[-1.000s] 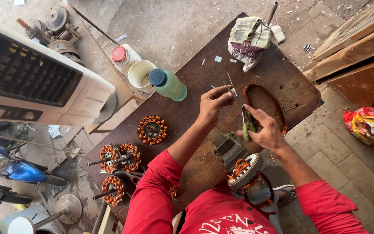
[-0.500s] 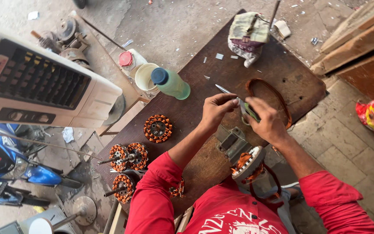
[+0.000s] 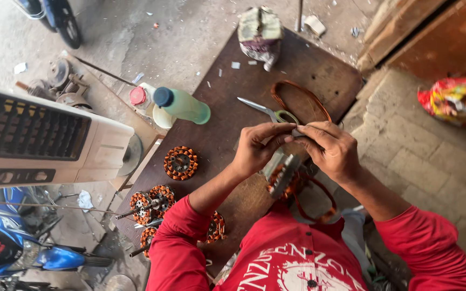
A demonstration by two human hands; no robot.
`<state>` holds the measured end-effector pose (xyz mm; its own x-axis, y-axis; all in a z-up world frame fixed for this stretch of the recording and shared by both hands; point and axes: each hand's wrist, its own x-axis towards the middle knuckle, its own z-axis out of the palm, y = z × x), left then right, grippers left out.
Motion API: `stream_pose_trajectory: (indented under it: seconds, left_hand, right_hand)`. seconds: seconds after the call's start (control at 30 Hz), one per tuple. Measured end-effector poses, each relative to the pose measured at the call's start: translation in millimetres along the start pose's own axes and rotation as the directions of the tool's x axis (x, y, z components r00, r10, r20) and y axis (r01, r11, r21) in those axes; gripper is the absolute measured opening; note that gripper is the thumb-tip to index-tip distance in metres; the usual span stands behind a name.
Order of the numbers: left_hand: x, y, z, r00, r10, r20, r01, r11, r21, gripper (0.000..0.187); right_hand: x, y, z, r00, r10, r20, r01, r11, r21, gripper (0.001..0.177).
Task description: The person winds copper wire around a motor stator held in a bench vise, using both hands to guide and secure the wire. They cut a strip of white insulating material with scissors and place it into the stator slots, then continue winding the wire around the stator.
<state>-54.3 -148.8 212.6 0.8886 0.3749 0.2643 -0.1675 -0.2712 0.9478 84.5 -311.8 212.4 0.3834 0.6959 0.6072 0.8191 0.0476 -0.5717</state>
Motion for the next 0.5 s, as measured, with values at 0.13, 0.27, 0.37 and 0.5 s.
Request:
stream_pose_trajectory:
  seconds: [0.13,0.27,0.37,0.5]
  left_hand:
    - [-2,22,9,0.991,0.106,0.082,-0.119,0.979,0.167,0.027]
    - [-9,29,16,0.981,0.049,0.187,-0.046,0.999,-0.02,0.025]
    - [-18,32,22,0.964,-0.072,0.254,0.125,0.972,-0.198,0.024]
    - [-29,43,27,0.964,-0.059,0.261,0.101,0.983,-0.152,0.023]
  right_hand:
    - [-17,-16,-21,0.997,0.048,-0.056,-0.049,0.999,-0.008,0.027]
    - [-32,-31,-37,0.996,0.05,-0.073,-0.05,0.999,0.003,0.028]
    - [-42,-41,-45,0.997,0.048,-0.066,-0.048,0.999,-0.004,0.029]
    - [-50,-56,-53,0.996,0.048,-0.075,-0.05,0.998,-0.023,0.028]
